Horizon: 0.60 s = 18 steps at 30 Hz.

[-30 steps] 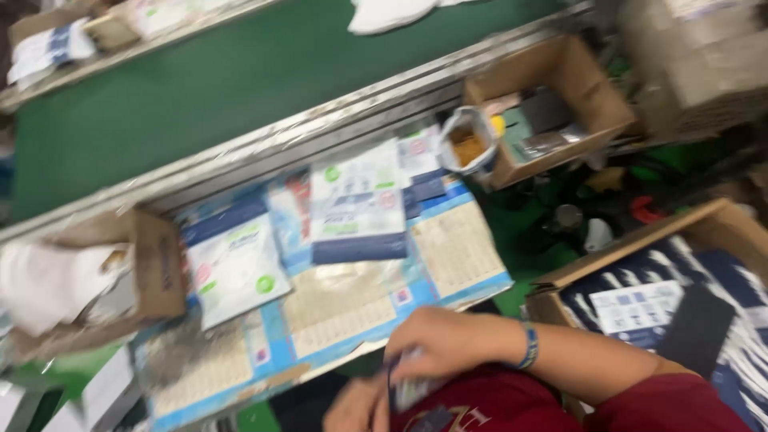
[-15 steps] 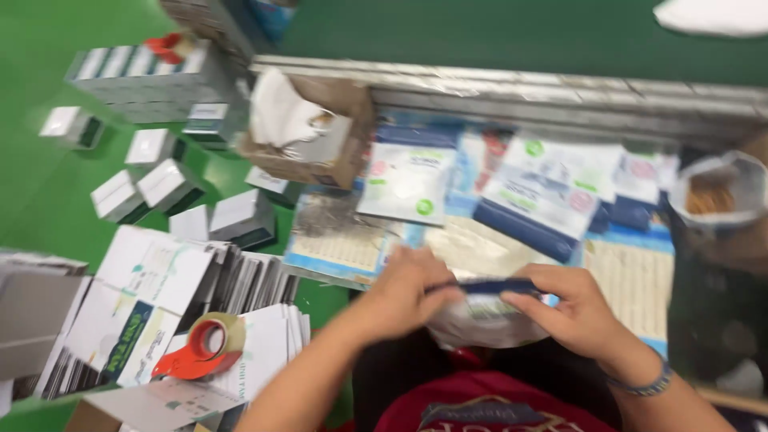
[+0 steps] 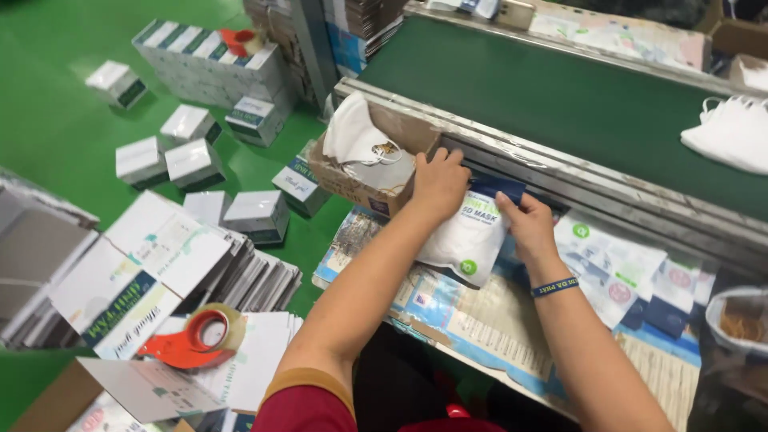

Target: Packaging face masks into individual wrappers and then into cardboard boxes on a factory line.

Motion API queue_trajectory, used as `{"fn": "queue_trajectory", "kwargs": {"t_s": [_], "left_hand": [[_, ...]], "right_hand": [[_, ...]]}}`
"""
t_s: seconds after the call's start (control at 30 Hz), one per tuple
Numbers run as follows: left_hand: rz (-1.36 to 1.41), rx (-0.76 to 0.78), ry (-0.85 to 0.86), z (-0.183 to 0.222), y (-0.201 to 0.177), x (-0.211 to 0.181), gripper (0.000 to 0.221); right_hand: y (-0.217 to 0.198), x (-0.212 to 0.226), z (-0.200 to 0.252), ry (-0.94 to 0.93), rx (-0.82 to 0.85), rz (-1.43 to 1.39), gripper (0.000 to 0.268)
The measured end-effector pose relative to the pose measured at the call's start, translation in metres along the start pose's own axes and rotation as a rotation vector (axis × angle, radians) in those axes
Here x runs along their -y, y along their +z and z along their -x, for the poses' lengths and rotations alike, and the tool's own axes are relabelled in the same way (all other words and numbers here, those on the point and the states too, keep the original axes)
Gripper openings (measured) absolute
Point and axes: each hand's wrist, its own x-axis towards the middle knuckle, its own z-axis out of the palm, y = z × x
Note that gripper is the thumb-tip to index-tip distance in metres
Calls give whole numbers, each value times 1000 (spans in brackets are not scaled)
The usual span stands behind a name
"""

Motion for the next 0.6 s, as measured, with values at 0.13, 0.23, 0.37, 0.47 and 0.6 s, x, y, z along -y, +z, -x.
{"fn": "queue_trajectory", "kwargs": {"t_s": [0.13,0.23,0.37,0.47,0.6], "left_hand": [[36,-357,-114,36,26,-5,59],[127,-330,-358,67,66,-4,74],[416,-169,-531,99,81,0,89],[811,-320,-487,112,86,11,105],[1051,-517,-203,180,60,32,108]], "right_hand": [[-8,-41,-22,-130,-125,403,29],[-15,-85,-28,-429,-287,1090,61],[13,-53,8,12,-205,554,70],[20,-16,47,201,31,-35,54],[-52,-82,71,296,369,-207,32]]}}
